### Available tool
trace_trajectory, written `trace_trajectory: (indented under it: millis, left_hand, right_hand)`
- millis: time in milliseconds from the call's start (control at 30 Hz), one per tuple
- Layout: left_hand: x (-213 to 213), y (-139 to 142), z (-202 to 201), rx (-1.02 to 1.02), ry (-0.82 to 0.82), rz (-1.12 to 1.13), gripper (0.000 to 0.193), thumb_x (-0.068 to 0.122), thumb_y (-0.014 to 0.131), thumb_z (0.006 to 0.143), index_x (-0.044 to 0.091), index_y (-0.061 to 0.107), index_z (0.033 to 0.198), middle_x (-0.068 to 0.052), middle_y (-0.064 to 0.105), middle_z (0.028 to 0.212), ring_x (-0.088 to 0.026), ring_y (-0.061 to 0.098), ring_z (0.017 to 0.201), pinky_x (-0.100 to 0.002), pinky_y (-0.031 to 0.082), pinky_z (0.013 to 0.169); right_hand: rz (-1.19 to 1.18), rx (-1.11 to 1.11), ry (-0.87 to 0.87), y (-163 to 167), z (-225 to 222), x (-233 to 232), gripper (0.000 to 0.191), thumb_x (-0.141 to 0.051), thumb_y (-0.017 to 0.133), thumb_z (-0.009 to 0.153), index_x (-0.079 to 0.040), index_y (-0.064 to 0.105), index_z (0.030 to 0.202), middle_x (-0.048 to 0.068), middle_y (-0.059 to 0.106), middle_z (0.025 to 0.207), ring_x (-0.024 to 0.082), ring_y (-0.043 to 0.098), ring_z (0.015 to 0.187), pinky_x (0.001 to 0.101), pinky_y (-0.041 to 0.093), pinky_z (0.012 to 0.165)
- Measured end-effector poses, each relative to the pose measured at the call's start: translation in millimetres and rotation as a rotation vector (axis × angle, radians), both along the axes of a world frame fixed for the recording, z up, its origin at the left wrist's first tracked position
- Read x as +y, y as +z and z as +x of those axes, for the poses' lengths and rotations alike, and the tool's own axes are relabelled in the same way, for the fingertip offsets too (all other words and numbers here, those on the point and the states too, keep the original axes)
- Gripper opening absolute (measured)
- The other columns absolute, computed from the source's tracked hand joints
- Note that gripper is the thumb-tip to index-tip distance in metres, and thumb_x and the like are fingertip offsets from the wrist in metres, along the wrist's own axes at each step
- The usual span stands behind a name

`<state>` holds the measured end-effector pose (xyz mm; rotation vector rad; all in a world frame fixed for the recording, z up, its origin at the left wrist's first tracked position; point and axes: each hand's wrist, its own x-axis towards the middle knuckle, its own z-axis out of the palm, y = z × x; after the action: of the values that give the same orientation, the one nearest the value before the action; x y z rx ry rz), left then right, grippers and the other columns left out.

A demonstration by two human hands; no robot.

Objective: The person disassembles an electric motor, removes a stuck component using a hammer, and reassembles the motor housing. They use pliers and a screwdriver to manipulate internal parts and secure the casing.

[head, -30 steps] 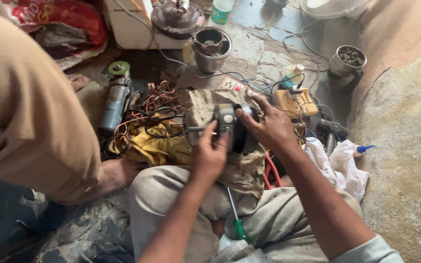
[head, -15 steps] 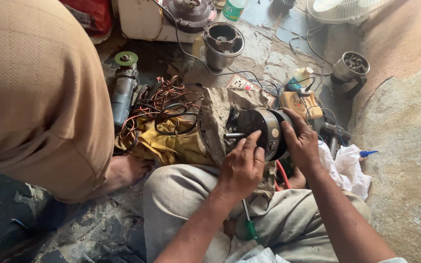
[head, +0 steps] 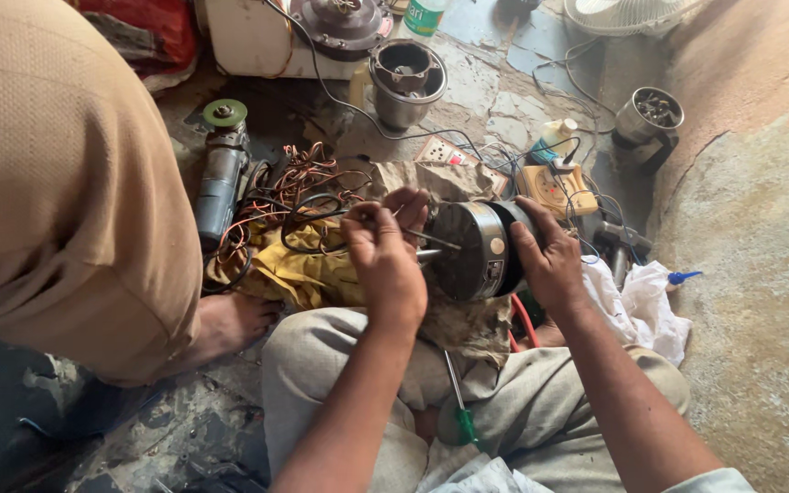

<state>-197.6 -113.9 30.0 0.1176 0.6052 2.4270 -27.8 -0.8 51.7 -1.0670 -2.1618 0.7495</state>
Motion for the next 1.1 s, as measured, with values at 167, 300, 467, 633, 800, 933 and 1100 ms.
trace_trajectory:
  millis: [167, 300, 467, 633, 800, 933, 1100]
  left_hand:
    - [12.3, 7.2, 10.9, 0.123, 0.121, 0.021, 0.009, 0.000, 0.041, 0.108, 0.008, 0.035, 0.108, -0.021, 0.063, 0.127, -0.028, 0.069, 0.114, -0.042, 0.058, 0.103]
    - [19.9, 7.7, 15.2, 0.204, 0.152, 0.003, 0.013, -0.001, 0.039, 0.108, 0.009, 0.031, 0.107, -0.022, 0.063, 0.128, -0.029, 0.068, 0.116, -0.043, 0.057, 0.105]
    - [16.1, 2.7, 19.3, 0.277, 0.174, -0.009, 0.014, -0.003, 0.039, 0.109, 0.009, 0.031, 0.107, -0.024, 0.062, 0.129, -0.030, 0.068, 0.117, -0.042, 0.057, 0.106]
    - [12.7, -2.1, 23.7, 0.165, 0.145, 0.031, 0.016, -0.005, 0.039, 0.106, 0.008, 0.030, 0.106, -0.023, 0.062, 0.127, -0.029, 0.068, 0.117, -0.041, 0.057, 0.105]
    - [12.1, -1.9, 26.1, 0.599, 0.077, -0.386, 0.012, 0.009, 0.058, 0.105, 0.007, 0.046, 0.105, -0.017, 0.070, 0.107, -0.027, 0.071, 0.097, -0.038, 0.059, 0.087]
    - [-2.8, 1.8, 15.4, 1.267, 0.251, -0.827, 0.022, 0.020, 0.074, 0.093, 0.007, 0.057, 0.100, -0.015, 0.070, 0.092, -0.035, 0.068, 0.090, -0.046, 0.052, 0.076]
    - [-19.2, 14.4, -11.5, 1.336, 0.041, -0.832, 0.016, 0.022, 0.072, 0.094, 0.008, 0.065, 0.101, -0.012, 0.073, 0.093, -0.035, 0.070, 0.086, -0.045, 0.053, 0.072]
  right_hand:
    - [0.021, -0.001, 0.010, -0.1, 0.0, 0.6, 0.048, -0.037, 0.062, 0.099, -0.011, 0.062, 0.139, 0.019, 0.074, 0.119, 0.026, 0.071, 0.114, 0.0373, 0.052, 0.098]
    - [0.033, 0.004, 0.021, -0.3, 0.4, 1.7, 0.048, -0.038, 0.062, 0.100, -0.011, 0.062, 0.139, 0.019, 0.074, 0.119, 0.027, 0.071, 0.114, 0.0375, 0.052, 0.098]
    - [0.014, 0.004, 0.006, -2.3, 0.9, 2.4, 0.048, -0.039, 0.062, 0.100, -0.012, 0.063, 0.139, 0.018, 0.076, 0.115, 0.025, 0.073, 0.111, 0.0366, 0.054, 0.097]
    - [0.032, 0.022, 0.017, -2.6, -0.1, 1.3, 0.048, -0.038, 0.063, 0.100, -0.011, 0.063, 0.139, 0.018, 0.075, 0.117, 0.026, 0.072, 0.112, 0.0370, 0.054, 0.096]
    - [-0.007, 0.011, -0.008, 1.4, -4.8, -2.9, 0.048, -0.038, 0.064, 0.099, -0.012, 0.063, 0.139, 0.018, 0.075, 0.116, 0.025, 0.073, 0.109, 0.0359, 0.054, 0.095]
    - [0.020, 0.038, 0.027, -1.2, -6.1, -7.3, 0.051, -0.037, 0.067, 0.098, -0.010, 0.060, 0.141, 0.017, 0.071, 0.129, 0.023, 0.069, 0.118, 0.0343, 0.053, 0.097]
    - [-0.483, 0.181, 0.231, -17.6, 12.5, -1.5, 0.075, -0.039, 0.076, 0.087, -0.006, 0.049, 0.150, 0.015, 0.064, 0.137, 0.023, 0.061, 0.124, 0.0345, 0.048, 0.104]
